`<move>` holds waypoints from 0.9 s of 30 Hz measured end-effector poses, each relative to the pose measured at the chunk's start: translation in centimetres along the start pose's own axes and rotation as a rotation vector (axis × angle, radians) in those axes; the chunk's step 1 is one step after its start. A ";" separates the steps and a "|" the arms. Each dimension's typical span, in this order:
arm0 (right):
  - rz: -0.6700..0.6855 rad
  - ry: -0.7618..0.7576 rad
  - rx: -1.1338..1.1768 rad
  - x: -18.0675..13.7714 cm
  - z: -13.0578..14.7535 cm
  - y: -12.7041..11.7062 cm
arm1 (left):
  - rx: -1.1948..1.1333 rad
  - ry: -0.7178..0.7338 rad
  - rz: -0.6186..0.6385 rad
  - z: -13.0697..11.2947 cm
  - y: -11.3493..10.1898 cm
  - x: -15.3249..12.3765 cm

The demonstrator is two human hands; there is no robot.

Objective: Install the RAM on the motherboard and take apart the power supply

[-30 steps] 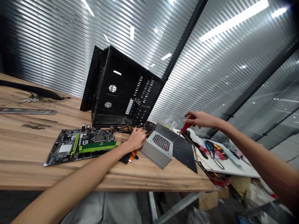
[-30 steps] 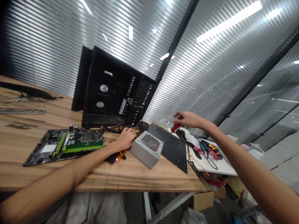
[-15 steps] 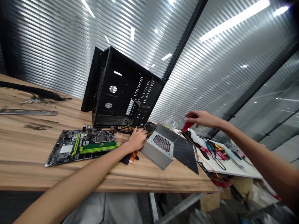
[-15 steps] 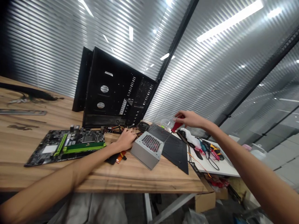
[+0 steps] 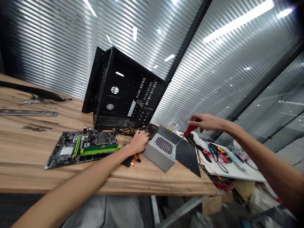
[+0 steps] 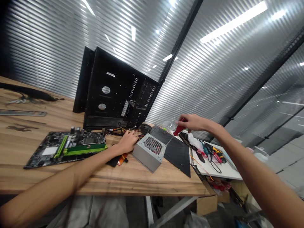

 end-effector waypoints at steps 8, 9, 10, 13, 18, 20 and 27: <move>-0.061 -0.072 -0.035 0.2 0.4 -0.1 | 0.008 0.004 0.004 -0.1 0.0 0.0; -0.064 -0.064 0.024 0.2 0.2 0.1 | 0.009 0.005 0.003 -0.1 0.0 0.0; -0.077 -0.050 0.073 0.2 0.1 0.2 | 0.009 0.005 0.000 0.0 0.1 0.0; -0.131 -0.034 0.157 0.3 0.1 0.3 | 0.011 0.006 -0.008 0.0 0.1 0.0; -0.192 -0.054 0.272 0.0 0.0 -0.3 | 0.007 0.005 -0.025 0.2 0.1 0.0; -0.207 -0.049 0.268 -0.2 -0.3 -0.6 | 0.000 0.005 -0.037 0.3 0.2 0.0; -0.380 -0.050 0.347 -1.7 -1.7 -3.2 | -0.027 -0.063 -0.113 1.3 -0.7 0.1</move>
Point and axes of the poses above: each hand's wrist, its own x-axis towards the middle knuckle, its own y-axis out of the palm, z = x × y, the point moved 10 cm from there along x, towards the middle knuckle, and after that the axes turned 1 degree about -x, right-handed, at the moved point
